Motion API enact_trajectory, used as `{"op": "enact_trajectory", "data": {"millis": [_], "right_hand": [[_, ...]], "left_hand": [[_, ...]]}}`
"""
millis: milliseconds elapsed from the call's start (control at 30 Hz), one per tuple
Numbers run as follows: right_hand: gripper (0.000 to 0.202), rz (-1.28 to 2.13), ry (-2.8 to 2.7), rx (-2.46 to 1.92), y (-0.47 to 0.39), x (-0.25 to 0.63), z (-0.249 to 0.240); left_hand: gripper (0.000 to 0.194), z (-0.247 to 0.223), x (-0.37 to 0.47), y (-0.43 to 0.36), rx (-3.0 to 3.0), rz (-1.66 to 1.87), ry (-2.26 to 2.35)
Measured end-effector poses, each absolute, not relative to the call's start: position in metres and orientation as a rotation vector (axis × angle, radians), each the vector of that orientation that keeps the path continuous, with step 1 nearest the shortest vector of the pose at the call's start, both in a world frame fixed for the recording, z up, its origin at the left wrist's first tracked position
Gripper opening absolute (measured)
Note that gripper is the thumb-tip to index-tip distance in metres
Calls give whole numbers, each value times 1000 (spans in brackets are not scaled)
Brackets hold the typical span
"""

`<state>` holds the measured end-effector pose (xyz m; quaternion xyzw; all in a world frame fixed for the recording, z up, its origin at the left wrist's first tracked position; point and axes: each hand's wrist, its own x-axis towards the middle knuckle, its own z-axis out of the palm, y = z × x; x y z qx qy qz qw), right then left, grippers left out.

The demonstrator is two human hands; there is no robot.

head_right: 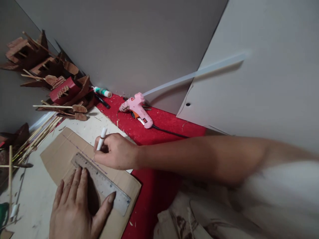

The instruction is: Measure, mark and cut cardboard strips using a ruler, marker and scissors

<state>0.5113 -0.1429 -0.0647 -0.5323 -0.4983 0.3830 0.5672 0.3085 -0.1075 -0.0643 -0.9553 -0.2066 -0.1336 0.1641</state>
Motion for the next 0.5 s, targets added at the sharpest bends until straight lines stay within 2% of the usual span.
{"op": "enact_trajectory", "data": {"millis": [300,500], "right_hand": [[10,956,-1232,-1361,-150,512,-56],[9,966,-1164,-1244,-149,511,-59]], "left_hand": [[89,-65,306,-109,-2729,-379,-561],[86,-61,305,-109,-2701,-353,-576]]}}
